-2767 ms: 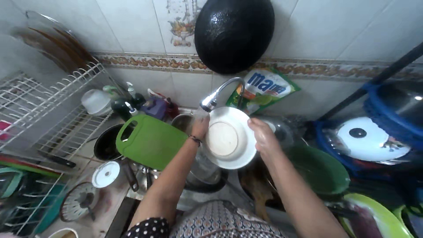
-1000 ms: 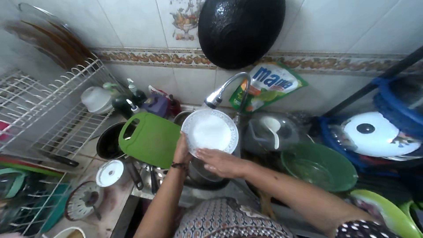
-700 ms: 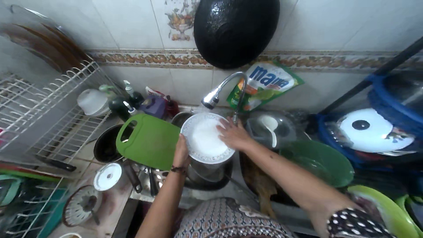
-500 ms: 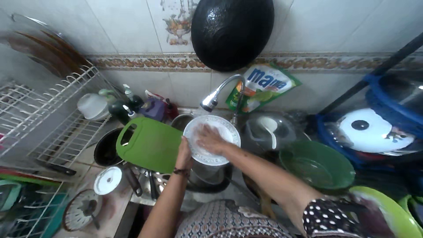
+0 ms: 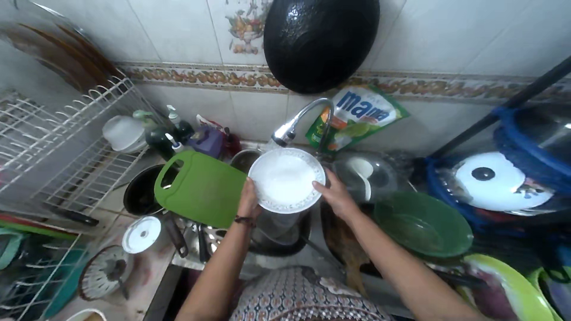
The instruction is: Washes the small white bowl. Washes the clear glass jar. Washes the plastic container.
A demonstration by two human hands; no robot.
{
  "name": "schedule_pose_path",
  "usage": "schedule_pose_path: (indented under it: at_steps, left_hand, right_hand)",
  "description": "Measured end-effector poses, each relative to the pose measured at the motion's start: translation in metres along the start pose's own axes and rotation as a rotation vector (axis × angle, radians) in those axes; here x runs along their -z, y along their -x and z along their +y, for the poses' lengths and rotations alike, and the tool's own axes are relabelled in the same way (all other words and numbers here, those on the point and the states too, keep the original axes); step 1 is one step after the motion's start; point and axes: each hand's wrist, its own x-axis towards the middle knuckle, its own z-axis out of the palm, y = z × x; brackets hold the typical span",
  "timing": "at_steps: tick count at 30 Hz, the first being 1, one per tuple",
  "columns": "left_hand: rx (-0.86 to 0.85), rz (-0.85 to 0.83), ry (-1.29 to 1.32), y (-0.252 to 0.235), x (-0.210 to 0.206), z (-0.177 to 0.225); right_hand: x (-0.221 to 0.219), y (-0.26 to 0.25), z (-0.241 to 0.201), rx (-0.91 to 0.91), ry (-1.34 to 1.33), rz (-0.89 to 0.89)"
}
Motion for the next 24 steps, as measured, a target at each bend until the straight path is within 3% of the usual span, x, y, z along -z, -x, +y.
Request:
schedule_pose_path:
  at_steps: [3, 5, 10, 15, 20, 24]
  left_hand:
    - [0.028, 0.003, -0.049, -0.005, -0.011, -0.002]
    - [0.024, 0.012, -0.148, -0.014, -0.013, -0.007]
    - [-0.025, 0.005, -0.365, -0.039, -0.020, -0.014]
    - [0.085, -0.052, -0.425, -0.046, -0.045, 0.001]
    - [0.242, -0.228, -0.410, -0.040, -0.065, 0.022]
    - [0.255, -0.414, -0.293, -0.034, -0.061, 0.038]
  right_hand:
    - [-0.005, 0.011, -0.017, -0.184, -0.466, -0.044]
    - [-0.003, 0.017, -0.024, -0.147, -0.505, -0.028]
    - [0.010, 0.028, -0.037, 0.080, -0.097, 0.082]
    - [0.013, 0.051, -0.069, 0.149, 0.310, 0.151]
    - [-0.005, 0.066, -0.068, 0.470, 0.556, 0.170]
    - [-0.026, 0.073, -0.068, 0.566, 0.747, 0.161]
